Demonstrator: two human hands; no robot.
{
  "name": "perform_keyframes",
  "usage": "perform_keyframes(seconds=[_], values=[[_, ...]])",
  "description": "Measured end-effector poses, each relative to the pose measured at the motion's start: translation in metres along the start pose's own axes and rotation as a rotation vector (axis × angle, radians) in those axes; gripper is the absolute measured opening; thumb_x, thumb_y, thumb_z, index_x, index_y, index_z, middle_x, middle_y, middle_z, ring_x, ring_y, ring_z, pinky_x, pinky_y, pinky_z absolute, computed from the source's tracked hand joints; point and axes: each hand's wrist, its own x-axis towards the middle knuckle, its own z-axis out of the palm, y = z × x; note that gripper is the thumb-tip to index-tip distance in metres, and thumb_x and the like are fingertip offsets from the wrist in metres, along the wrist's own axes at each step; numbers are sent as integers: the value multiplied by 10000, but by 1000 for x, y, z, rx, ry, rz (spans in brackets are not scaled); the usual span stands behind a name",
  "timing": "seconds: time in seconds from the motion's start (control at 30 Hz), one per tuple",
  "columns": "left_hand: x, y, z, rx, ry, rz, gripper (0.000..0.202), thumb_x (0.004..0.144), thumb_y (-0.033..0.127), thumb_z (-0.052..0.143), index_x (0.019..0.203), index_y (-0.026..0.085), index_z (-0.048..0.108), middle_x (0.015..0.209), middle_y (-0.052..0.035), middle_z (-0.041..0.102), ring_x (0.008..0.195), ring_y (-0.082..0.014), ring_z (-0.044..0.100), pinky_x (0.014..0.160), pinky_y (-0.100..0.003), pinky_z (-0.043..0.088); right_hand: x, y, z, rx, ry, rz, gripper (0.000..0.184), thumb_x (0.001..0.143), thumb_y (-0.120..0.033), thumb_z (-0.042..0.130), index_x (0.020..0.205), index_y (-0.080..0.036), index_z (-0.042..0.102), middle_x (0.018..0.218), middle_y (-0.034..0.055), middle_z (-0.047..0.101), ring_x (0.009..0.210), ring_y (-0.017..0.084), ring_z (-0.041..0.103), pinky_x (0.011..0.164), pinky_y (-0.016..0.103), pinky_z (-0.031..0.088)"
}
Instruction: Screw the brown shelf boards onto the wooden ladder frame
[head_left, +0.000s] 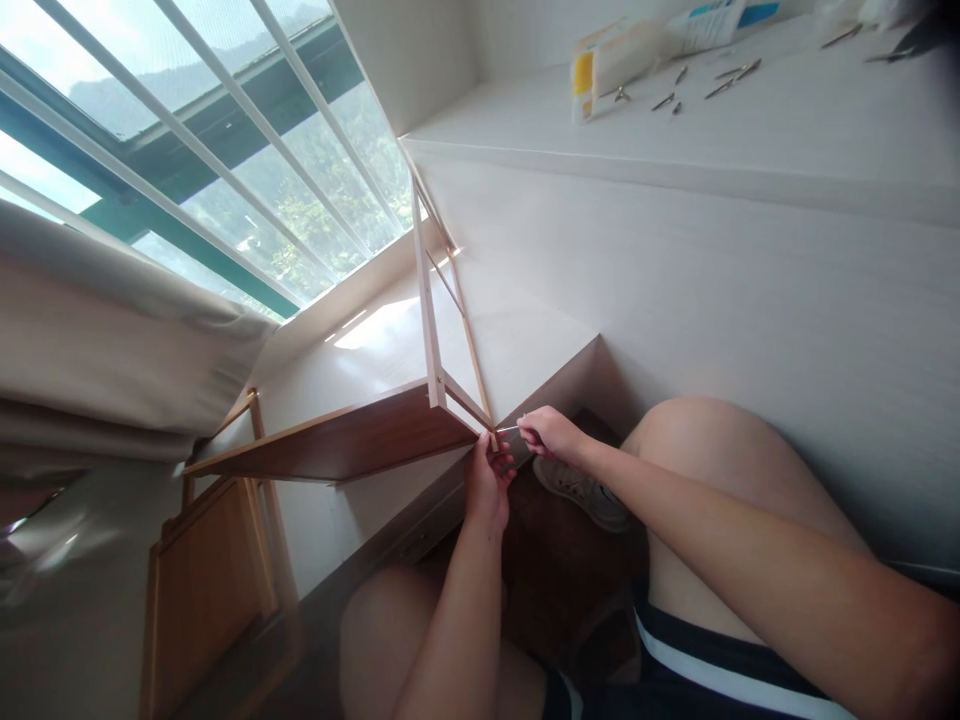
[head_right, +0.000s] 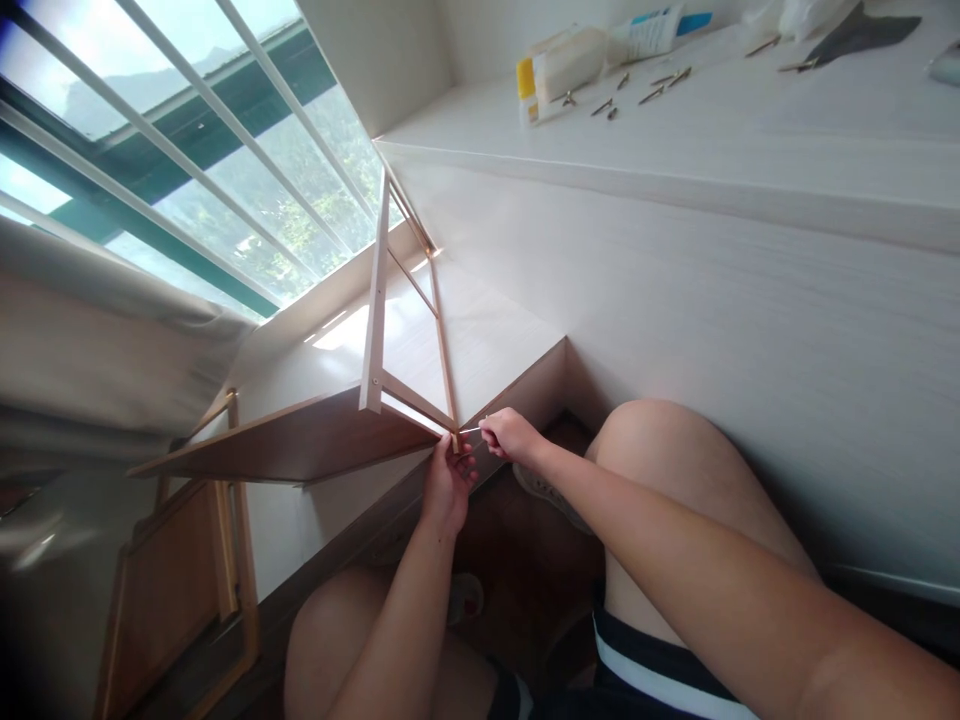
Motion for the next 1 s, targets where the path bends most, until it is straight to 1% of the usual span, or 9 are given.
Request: perform_keyframes(seconds=[0.1, 0.37, 0.57, 0.67, 0.77, 0.9, 1.0], values=[[1, -1, -1, 16, -7, 7, 450, 769, 569, 644, 986, 177, 693, 850, -18, 627, 625, -85, 526, 557, -217, 381, 2, 3, -1, -22, 10, -16, 344, 787, -306, 490, 463, -199, 445, 331, -34, 351, 307, 73, 286, 350, 225, 151], [-2, 1, 1, -45, -14, -1, 384, 774, 502, 662, 957, 165, 685, 808, 3, 613, 621, -77, 520, 550, -216, 372, 5, 7, -3, -39, 49, -38, 351, 780, -309, 508, 455, -203, 428, 327, -43, 329, 305, 69, 291, 360, 227, 144], [-3, 1, 3, -39, -3, -2, 377, 773, 503, 663, 937, 164, 678, 806, 0, 622, 607, -74, 522, 548, -218, 375, 6, 10, -5, -69, 26, -50, 355, 806, -316, 508, 476, -204, 438, 340, -38, 359, 323, 78, 307, 381, 241, 165], [-2, 1, 2, -36, -5, -11, 392, 781, 513, 655, 955, 163, 684, 805, -3, 622, 610, -77, 528, 542, -217, 375, 7, 13, -7, -156, 29, -119, 370, 835, -320, 498, 488, -203, 449, 372, -26, 407, 361, 91, 346, 415, 252, 228], [-1, 0, 1, -38, -8, -16, 399, 792, 508, 646, 977, 158, 690, 808, -7, 616, 616, -76, 527, 539, -214, 374, 7, 14, -9, -291, 60, -195, 381, 870, -322, 481, 511, -195, 485, 411, -17, 450, 416, 108, 390, 472, 263, 284], [-1, 0, 1, -21, -18, 0, 404, 790, 517, 631, 974, 163, 692, 814, -14, 623, 610, -81, 520, 545, -215, 372, 4, 15, -12, -474, 118, -288, 370, 903, -332, 488, 564, -188, 524, 484, -14, 514, 483, 117, 419, 523, 267, 284], [-1, -1, 2, -20, -19, 2, 401, 787, 522, 624, 960, 168, 696, 802, -13, 626, 605, -84, 522, 546, -218, 368, 3, 14, -13, -555, 134, -306, 352, 922, -333, 472, 609, -189, 543, 505, -15, 530, 500, 124, 436, 531, 269, 275]])
